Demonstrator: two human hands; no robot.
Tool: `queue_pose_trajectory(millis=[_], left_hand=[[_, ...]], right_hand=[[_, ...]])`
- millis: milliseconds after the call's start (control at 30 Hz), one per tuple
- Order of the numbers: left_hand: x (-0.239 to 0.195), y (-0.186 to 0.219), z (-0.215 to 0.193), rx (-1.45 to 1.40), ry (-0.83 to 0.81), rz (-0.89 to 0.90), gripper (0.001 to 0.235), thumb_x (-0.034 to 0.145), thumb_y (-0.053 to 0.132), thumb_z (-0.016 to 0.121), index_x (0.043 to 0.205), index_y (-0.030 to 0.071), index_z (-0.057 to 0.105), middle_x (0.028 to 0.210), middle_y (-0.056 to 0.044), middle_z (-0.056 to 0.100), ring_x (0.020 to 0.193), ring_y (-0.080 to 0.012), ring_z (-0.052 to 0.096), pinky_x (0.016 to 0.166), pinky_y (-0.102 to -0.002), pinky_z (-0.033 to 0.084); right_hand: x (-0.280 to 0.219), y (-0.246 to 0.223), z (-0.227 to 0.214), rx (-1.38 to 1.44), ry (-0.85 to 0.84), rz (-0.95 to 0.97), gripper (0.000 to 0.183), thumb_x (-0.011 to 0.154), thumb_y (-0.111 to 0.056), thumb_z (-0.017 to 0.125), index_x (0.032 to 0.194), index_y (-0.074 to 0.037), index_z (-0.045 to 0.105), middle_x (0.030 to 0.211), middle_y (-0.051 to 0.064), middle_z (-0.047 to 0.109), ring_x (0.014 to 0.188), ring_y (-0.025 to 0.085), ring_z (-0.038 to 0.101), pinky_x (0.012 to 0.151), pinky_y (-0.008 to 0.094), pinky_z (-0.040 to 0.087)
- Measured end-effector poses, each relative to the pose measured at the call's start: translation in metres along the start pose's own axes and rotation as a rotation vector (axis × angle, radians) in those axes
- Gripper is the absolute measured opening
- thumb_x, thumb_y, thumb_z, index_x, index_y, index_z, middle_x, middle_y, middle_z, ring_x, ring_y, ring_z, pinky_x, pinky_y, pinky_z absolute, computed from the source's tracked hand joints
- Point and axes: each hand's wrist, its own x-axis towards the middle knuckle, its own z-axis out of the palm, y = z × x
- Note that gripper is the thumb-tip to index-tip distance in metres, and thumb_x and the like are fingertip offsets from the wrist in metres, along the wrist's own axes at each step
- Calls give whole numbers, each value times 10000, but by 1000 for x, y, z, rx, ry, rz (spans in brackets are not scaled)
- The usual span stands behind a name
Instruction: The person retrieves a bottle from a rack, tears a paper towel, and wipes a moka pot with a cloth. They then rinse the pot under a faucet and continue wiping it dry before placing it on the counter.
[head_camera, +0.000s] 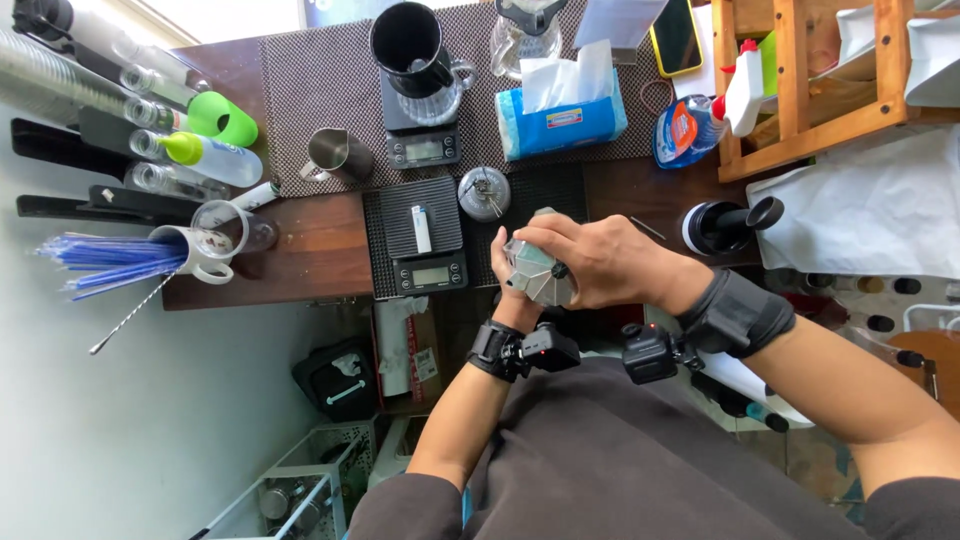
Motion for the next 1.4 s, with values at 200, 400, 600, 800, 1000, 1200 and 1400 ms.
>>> queue_pose_trajectory(millis=[200, 400, 600, 800, 1000, 1200, 1400], left_hand=[[16, -9, -40, -70, -144, 83, 578, 1059, 531, 413, 1215, 31, 656, 1183, -139, 693, 1108, -305, 669, 994, -428, 539], [-2, -1, -1, -71, -159, 45, 641, 1064, 586, 372, 1221, 30, 650, 1181, -147, 693, 1096, -293, 665, 974, -422, 541], [0, -5, -11, -54, -115, 19, 730, 1053, 665, 348, 1232, 23, 646, 1178, -144, 692, 1095, -295, 666, 967, -422, 545], [-5, -9, -12, -38, -95, -3, 743, 1082, 670, 343, 1269, 14, 637, 1210, -157, 690, 1111, -304, 676, 979, -426, 553], [-4, -4, -5, 31, 17, -24, 807, 1025, 700, 340, 1343, 8, 607, 1253, -166, 686, 1132, -319, 670, 988, -439, 551], [3, -5, 1, 27, -53, -39, 849, 1052, 730, 345, 1379, -11, 599, 1283, -177, 679, 1157, -335, 662, 1012, -453, 536], [-2, -4, 6, 128, 89, -56, 903, 985, 783, 313, 1351, 11, 605, 1268, -156, 679, 1126, -315, 667, 999, -445, 529]], right_hand=[[1, -3, 6, -24, 81, 20, 844, 616, -241, 851, 1383, -149, 513, 1255, 72, 633, 778, 317, 720, 601, 391, 586], [-4, -2, 12, -20, 144, 29, 842, 634, -224, 842, 1402, -129, 510, 1313, 91, 630, 801, 309, 729, 601, 391, 579], [-9, -6, 18, -44, 217, 43, 816, 649, -255, 848, 1387, -126, 524, 1277, 98, 634, 852, 316, 731, 606, 378, 577], [-15, -7, 26, -38, 245, 116, 806, 672, -235, 828, 1406, -101, 522, 1288, 110, 641, 834, 294, 730, 596, 367, 572], [-19, -13, 29, -75, 356, 148, 802, 719, -271, 837, 1424, -76, 508, 1291, 151, 629, 933, 331, 719, 664, 374, 583], [-24, -10, 29, -59, 351, 157, 820, 707, -269, 829, 1429, -62, 499, 1283, 161, 623, 963, 341, 724, 689, 384, 591], [-25, -3, 21, -50, 271, 175, 845, 714, -291, 847, 1447, -80, 482, 1325, 172, 604, 934, 352, 724, 717, 409, 595]])
